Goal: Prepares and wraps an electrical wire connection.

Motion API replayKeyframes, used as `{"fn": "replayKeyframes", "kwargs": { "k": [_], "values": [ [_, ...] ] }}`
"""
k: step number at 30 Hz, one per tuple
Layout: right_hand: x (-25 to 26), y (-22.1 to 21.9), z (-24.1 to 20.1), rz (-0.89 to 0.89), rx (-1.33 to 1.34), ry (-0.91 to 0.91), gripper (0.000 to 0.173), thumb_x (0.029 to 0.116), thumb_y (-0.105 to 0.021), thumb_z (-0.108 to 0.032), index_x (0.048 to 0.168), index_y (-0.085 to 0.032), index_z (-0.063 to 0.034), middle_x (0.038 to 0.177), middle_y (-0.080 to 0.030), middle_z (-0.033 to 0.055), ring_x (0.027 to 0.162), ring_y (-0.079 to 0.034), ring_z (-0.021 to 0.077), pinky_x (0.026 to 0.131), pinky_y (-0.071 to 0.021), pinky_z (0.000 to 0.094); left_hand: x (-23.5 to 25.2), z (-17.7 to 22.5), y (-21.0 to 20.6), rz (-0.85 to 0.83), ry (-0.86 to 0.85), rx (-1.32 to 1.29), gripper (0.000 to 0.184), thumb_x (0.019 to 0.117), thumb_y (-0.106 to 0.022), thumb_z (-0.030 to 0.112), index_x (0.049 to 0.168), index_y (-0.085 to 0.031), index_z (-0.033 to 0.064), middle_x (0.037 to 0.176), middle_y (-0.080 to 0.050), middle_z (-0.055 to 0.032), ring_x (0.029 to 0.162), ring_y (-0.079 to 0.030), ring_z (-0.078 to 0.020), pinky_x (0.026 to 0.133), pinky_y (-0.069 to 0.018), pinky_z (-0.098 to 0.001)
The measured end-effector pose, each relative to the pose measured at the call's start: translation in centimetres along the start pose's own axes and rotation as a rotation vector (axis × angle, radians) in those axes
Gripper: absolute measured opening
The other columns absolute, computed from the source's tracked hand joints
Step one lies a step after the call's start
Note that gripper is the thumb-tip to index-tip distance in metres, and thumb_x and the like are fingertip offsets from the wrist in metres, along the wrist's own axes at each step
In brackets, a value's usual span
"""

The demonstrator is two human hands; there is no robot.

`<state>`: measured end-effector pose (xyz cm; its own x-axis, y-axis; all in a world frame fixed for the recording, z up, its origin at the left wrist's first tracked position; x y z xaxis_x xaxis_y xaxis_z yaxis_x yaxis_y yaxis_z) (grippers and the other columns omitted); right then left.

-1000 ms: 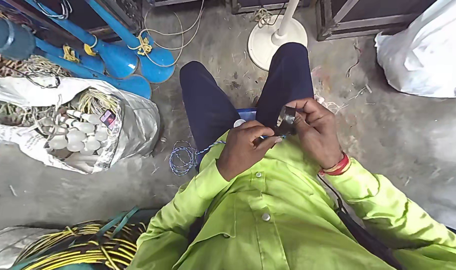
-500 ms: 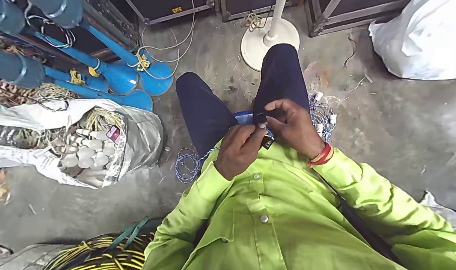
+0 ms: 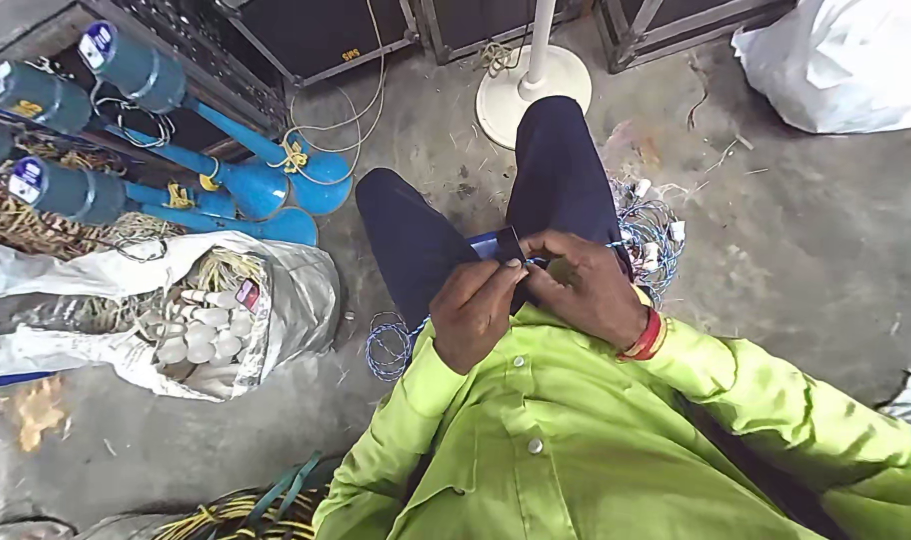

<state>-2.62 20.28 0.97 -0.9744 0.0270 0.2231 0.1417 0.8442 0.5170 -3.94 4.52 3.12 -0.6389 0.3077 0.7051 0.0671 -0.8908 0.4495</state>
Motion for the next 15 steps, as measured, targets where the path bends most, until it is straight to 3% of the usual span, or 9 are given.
{"fn": "replayKeyframes", "kwargs": {
  "k": [1,4,6,9,12,15],
  "values": [
    [0.0,-0.1,0.1,0.015,0.018,-0.023,0.024,0.0917,-0.059,-0.019,0.109,-0.073,-0.011,0.099,-0.075,-0.0027,0.093,-0.069,0.0063,0.085,-0.0564,0.0321,0.0,0.1,-0.1,0.013,-0.003,-0.005,0.009,0.0919,-0.074,0.005,0.098,-0.078,0.0003,0.093,-0.072,-0.0124,0.089,-0.07,-0.0168,0.083,-0.0594,-0.0278],
    [0.0,-0.7,0.3,0.079,0.163,-0.079,0.022,0.0924,-0.057,-0.015,0.107,-0.072,-0.0109,0.096,-0.073,-0.0044,0.089,-0.065,0.0045,0.084,-0.0491,0.0365,0.0,0.1,0.1,0.055,-0.005,-0.011,0.009,0.0924,-0.074,0.006,0.097,-0.078,-0.0002,0.091,-0.071,-0.0118,0.088,-0.07,-0.0161,0.081,-0.0597,-0.028],
    [0.0,-1.0,0.2,0.09,0.309,-0.102,0.021,0.0947,-0.057,-0.009,0.11,-0.071,-0.0082,0.099,-0.072,-0.0028,0.091,-0.065,0.0053,0.086,-0.0512,0.0328,0.2,0.3,0.3,0.073,0.0,-0.025,0.009,0.0926,-0.074,0.007,0.097,-0.077,0.0,0.091,-0.071,-0.0118,0.088,-0.07,-0.016,0.081,-0.0598,-0.0281],
    [0.0,-1.4,0.0,0.09,0.5,-0.156,0.022,0.097,-0.053,-0.002,0.114,-0.068,-0.0029,0.1,-0.069,0.0024,0.085,-0.065,0.0077,0.072,-0.057,0.0246,0.3,0.5,0.4,0.088,0.006,-0.044,0.008,0.0923,-0.074,0.006,0.096,-0.077,-0.0002,0.091,-0.072,-0.0119,0.087,-0.07,-0.0162,0.08,-0.0603,-0.0283],
    [0.5,-1.3,-0.6,0.088,0.507,-0.206,0.023,0.0929,-0.052,0.001,0.111,-0.066,-0.0033,0.092,-0.068,0.0021,0.077,-0.064,0.0067,0.065,-0.0548,0.022,0.2,0.3,0.4,0.105,-0.026,-0.031,0.008,0.093,-0.073,0.006,0.097,-0.076,-0.0004,0.091,-0.071,-0.0122,0.088,-0.07,-0.0164,0.082,-0.0601,-0.0289],
    [1.0,-1.6,-1.3,0.02,0.505,-0.25,0.035,0.0882,-0.057,0.003,0.122,-0.059,-0.0045,0.1,-0.067,0.0058,0.082,-0.065,0.0109,0.067,-0.0556,0.0253,0.6,0.6,0.7,0.109,-0.074,0.002,0.009,0.0938,-0.072,0.005,0.098,-0.075,-0.0017,0.092,-0.07,-0.0128,0.09,-0.07,-0.0176,0.083,-0.0596,-0.0297]
  ]
}}
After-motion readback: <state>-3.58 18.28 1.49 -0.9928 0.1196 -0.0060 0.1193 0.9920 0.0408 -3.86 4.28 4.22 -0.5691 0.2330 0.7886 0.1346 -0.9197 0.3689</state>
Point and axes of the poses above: each hand's wrist, its own x-axis towards the middle knuckle, its own y-axis out of the back of the hand, z = x × y, the point moved 7 cm from there along x, towards the middle knuckle
